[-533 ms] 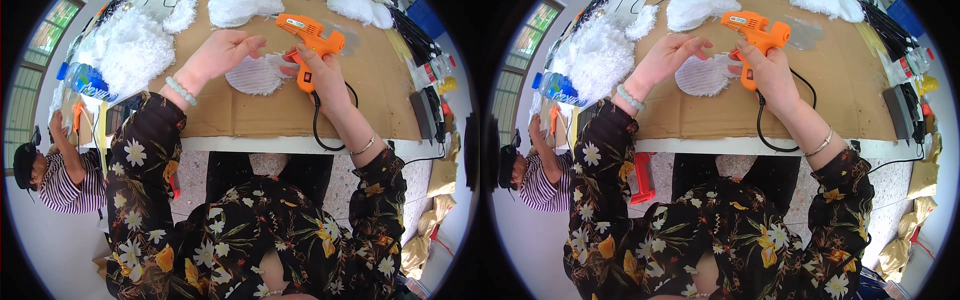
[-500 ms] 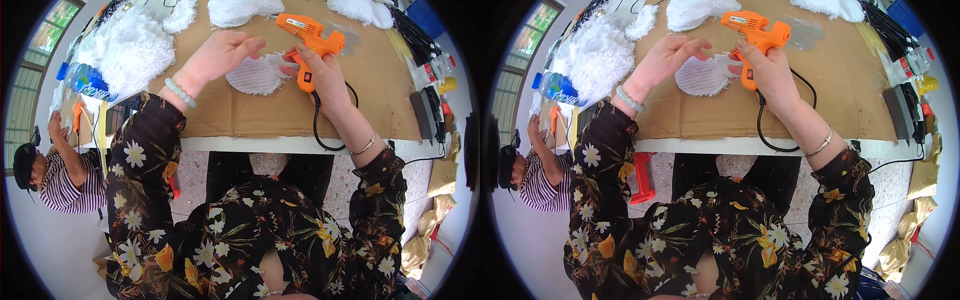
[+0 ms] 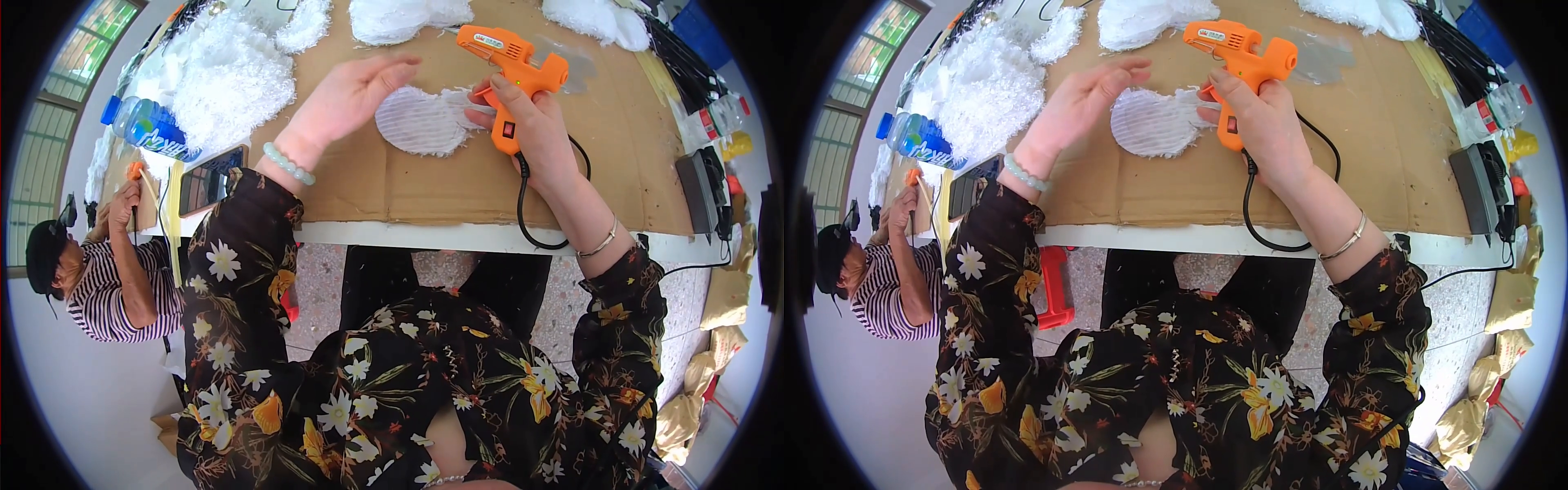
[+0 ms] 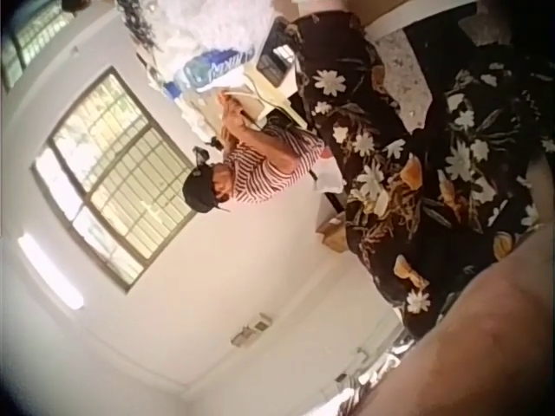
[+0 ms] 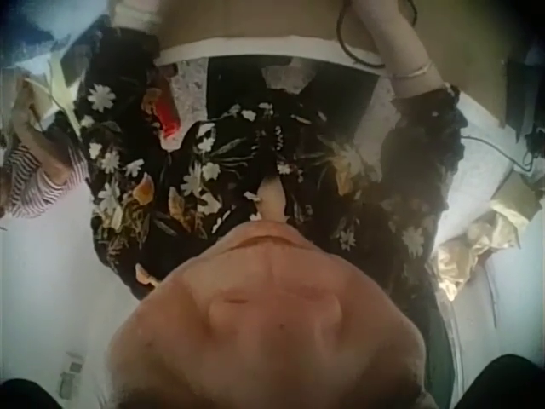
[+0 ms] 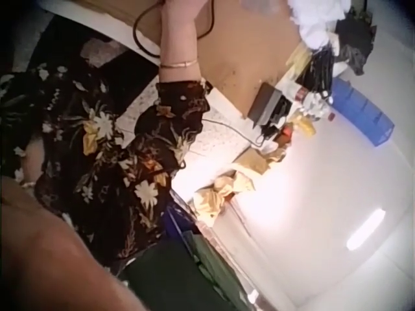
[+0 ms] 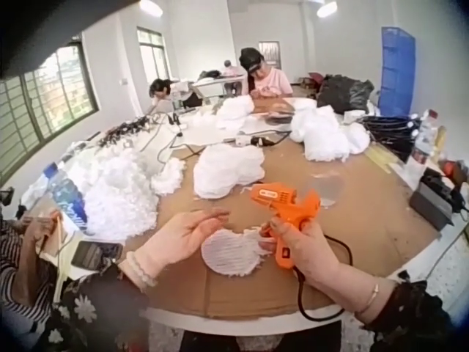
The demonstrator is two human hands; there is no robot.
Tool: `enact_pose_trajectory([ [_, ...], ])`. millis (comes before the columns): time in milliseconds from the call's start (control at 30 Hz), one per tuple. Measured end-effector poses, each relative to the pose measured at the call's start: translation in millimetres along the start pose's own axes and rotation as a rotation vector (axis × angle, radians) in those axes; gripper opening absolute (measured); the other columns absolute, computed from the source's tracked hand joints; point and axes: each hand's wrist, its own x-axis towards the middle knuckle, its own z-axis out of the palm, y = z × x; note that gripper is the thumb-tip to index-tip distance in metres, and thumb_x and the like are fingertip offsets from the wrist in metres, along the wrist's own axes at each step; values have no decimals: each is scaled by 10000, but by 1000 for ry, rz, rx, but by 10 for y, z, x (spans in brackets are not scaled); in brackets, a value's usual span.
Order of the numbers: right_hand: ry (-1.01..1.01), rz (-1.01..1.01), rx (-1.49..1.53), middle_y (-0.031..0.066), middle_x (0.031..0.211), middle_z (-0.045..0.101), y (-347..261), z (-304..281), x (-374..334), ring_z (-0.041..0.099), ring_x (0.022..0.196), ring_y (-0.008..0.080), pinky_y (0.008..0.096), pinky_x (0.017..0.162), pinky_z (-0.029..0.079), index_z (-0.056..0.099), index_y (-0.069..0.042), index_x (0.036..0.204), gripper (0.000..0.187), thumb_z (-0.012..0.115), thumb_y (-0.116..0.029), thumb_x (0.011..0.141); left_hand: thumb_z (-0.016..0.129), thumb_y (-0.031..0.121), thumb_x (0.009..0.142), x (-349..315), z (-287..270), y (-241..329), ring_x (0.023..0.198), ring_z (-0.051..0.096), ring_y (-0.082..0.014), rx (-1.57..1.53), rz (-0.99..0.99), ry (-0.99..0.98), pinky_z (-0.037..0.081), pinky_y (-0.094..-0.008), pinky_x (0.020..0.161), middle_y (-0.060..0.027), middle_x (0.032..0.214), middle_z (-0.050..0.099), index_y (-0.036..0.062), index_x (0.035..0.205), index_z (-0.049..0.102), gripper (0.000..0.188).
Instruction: Assemble white cotton-like material onto a cardboard base using a hot glue gun.
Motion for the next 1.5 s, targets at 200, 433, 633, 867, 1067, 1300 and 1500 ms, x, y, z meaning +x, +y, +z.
enact_pose_trajectory([
  [200,-12,7,0,78,950,599,5,-8,14,600,899,141,287,803,536,535,23,1049,259,499,-206,934,474,346,928,-102,-5,130,941,600,-327,314,227,-102,472,-356,829,-149,980,646,48,1110,608,374],
  [433,-37,29,-23,79,954,598,4,-14,26,596,907,140,291,811,534,530,28,1052,268,504,-210,932,471,350,930,-202,-82,141,1023,571,-328,155,138,-42,439,-387,903,-127,1040,640,54,1140,591,383],
  [633,-29,13,-12,80,949,597,0,-8,20,595,904,140,297,816,533,532,20,1053,255,500,-202,933,466,338,934,-199,-59,122,1068,548,-325,206,102,-30,428,-385,919,-131,1040,638,49,1153,580,380],
  [867,-45,26,-29,78,947,592,4,-17,18,589,908,147,310,813,530,531,18,1059,265,505,-212,930,477,287,932,-286,-117,151,1001,576,-292,304,164,-72,441,-348,888,-117,1001,650,51,1187,555,356],
  [1067,-119,-79,47,85,947,597,-177,34,-48,595,924,183,339,817,523,540,10,1067,282,506,-230,925,588,167,831,-362,-58,94,857,608,-241,108,-86,76,465,-298,788,-128,995,653,53,1163,581,351],
  [1300,-167,-116,-134,112,976,621,-425,-18,-213,629,865,196,300,734,496,550,3,1075,325,540,-264,888,575,123,803,-243,-33,-17,752,610,-253,278,-9,45,480,-317,718,-146,923,653,56,1117,611,323],
  [1500,-176,-11,-307,101,969,629,-447,-270,-345,621,838,170,280,714,481,555,-6,1071,284,525,-228,896,499,92,805,-44,-6,4,716,619,-265,222,-29,88,482,-334,695,-156,801,648,37,1022,652,271],
])
